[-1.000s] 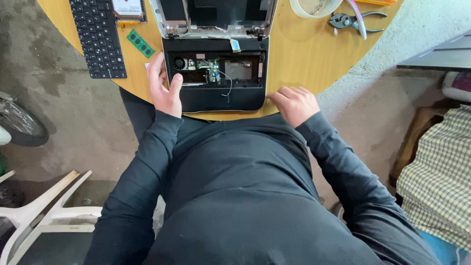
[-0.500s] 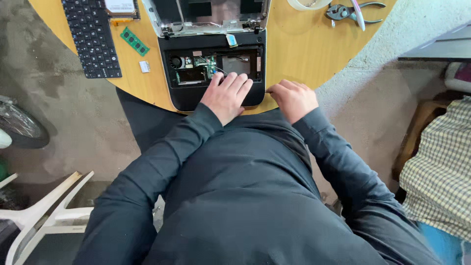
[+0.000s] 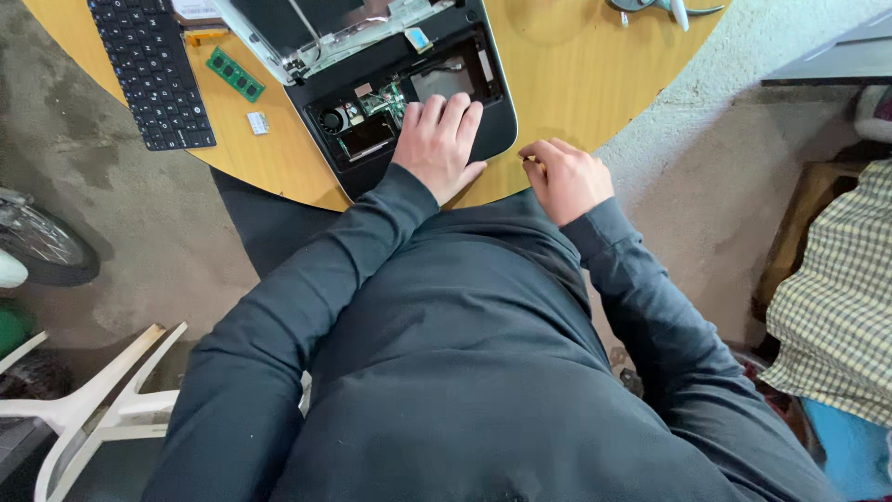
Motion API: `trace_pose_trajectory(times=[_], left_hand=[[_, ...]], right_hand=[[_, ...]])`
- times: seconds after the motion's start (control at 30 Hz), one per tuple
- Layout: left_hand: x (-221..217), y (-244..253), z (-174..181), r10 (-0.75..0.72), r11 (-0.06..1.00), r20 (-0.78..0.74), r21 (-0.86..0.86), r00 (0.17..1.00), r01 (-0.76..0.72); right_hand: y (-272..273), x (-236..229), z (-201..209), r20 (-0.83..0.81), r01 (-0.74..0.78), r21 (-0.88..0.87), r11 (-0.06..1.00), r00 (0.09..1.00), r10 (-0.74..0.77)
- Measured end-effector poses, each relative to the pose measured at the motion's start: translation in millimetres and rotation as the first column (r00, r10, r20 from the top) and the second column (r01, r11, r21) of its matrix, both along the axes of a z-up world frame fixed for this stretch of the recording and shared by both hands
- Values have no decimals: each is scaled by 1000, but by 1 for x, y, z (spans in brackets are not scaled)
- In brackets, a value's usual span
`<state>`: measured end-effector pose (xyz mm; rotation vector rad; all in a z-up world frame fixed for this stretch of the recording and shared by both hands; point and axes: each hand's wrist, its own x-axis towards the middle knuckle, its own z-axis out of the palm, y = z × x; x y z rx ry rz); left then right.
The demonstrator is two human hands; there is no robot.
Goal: The person disassembles a laptop by removing screws from the casing, detaching the bottom cover, and extracting internal components including a fan and heat sink. The person uses a screwdriver to loosen screws and places removed parts on the table.
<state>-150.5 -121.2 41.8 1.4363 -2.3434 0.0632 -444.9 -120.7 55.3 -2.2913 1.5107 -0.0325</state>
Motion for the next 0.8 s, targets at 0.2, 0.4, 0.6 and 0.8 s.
trace_pose_trajectory(times=[0.2, 0.4, 0.6, 0.8], left_hand=[[-4, -2, 19, 62, 988, 207, 125, 976, -90], [-5, -1, 18, 73, 986, 194, 136, 978, -100], [-4, -2, 13, 57, 992, 103, 104, 993, -67], [-4, -2, 3, 46, 998, 3, 44, 999, -46]], right_hand=[[1, 18, 19, 176, 26, 4, 1000, 984, -26], [5, 23, 12, 178, 59, 41, 997, 982, -65], [10, 18, -9, 138, 55, -15, 998, 989, -52], [13, 16, -20, 82, 50, -82, 995, 996, -43]])
